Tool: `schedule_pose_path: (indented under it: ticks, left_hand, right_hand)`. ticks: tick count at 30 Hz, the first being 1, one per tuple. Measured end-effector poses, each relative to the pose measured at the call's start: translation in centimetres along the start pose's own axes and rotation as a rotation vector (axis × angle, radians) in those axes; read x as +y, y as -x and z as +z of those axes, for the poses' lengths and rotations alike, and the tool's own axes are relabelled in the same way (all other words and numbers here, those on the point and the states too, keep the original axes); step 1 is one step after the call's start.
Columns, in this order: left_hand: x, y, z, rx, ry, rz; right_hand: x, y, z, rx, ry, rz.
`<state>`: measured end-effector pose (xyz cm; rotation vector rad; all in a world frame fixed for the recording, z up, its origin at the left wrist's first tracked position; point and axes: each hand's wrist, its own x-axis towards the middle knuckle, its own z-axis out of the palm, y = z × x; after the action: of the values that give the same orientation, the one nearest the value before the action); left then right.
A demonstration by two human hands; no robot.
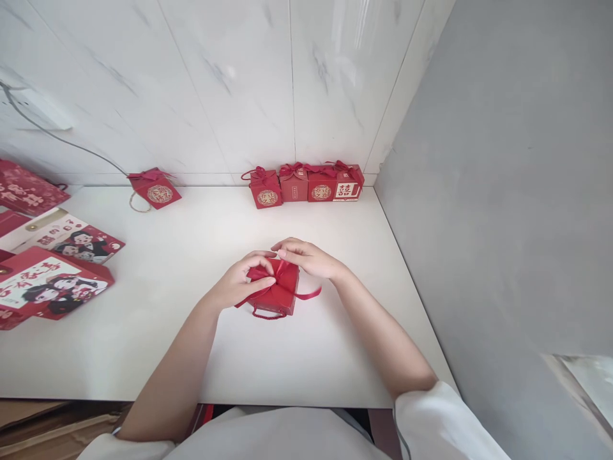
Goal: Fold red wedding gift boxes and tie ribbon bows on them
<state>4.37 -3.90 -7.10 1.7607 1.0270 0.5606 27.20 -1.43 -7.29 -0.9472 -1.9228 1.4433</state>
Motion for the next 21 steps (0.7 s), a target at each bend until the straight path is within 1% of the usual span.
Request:
schedule_pose_path:
  ticks: [2,4,6,9,11,13,15,16,19,21]
  left_hand:
    - [0.0,0.7,-1.2,-0.102,0.038,0.064]
    - [-0.4,1.2,-2.4,-0.160,-0.008,0.118]
    - [-1.1,1.3,-3.0,-0.197,-0.043,0.091]
    - [-2.4,0.7,-2.7,-0.268,-0.016,0.000]
    - [-3.1,0.1,-2.1,-0.288,0.008,0.000]
    - [-3.5,-0.5,-1.6,-0.280,0.015,0.031]
    - [-3.7,-1.0,-1.3,-0.205,-0.010,0.073]
    - [-3.8,-1.1,-1.2,-0.139,-0.031,0.100]
    - [-4.1,-1.5,-1.1,0.106,-0.056,0.193]
    - [-4.3,-1.6,-1.2,0.218,-0.007,0.225]
  right_hand:
    - [-0.5,0.5,-0.6,-0.008,-0.027,0.015]
    - [-1.1,1.3,-1.5,-0.027,-0.023,0.044]
    - [-1.6,2.1,-2.4,-0.052,0.026,0.064]
    - [-1.4,2.9,-3.4,-0.123,0.175,0.125]
    - [-0.9,3.1,-3.6,-0.205,0.265,0.196]
    - [-0.4,3.0,-3.5,-0.272,0.304,0.254]
    - [-0.2,2.8,-3.2,-0.270,0.308,0.267]
    - [-0.2,2.7,-3.1,-0.238,0.306,0.250]
    - [-0.5,2.4,-2.9,-0.095,0.290,0.123]
    - [-0.7,2.3,-2.7,-0.042,0.263,0.032]
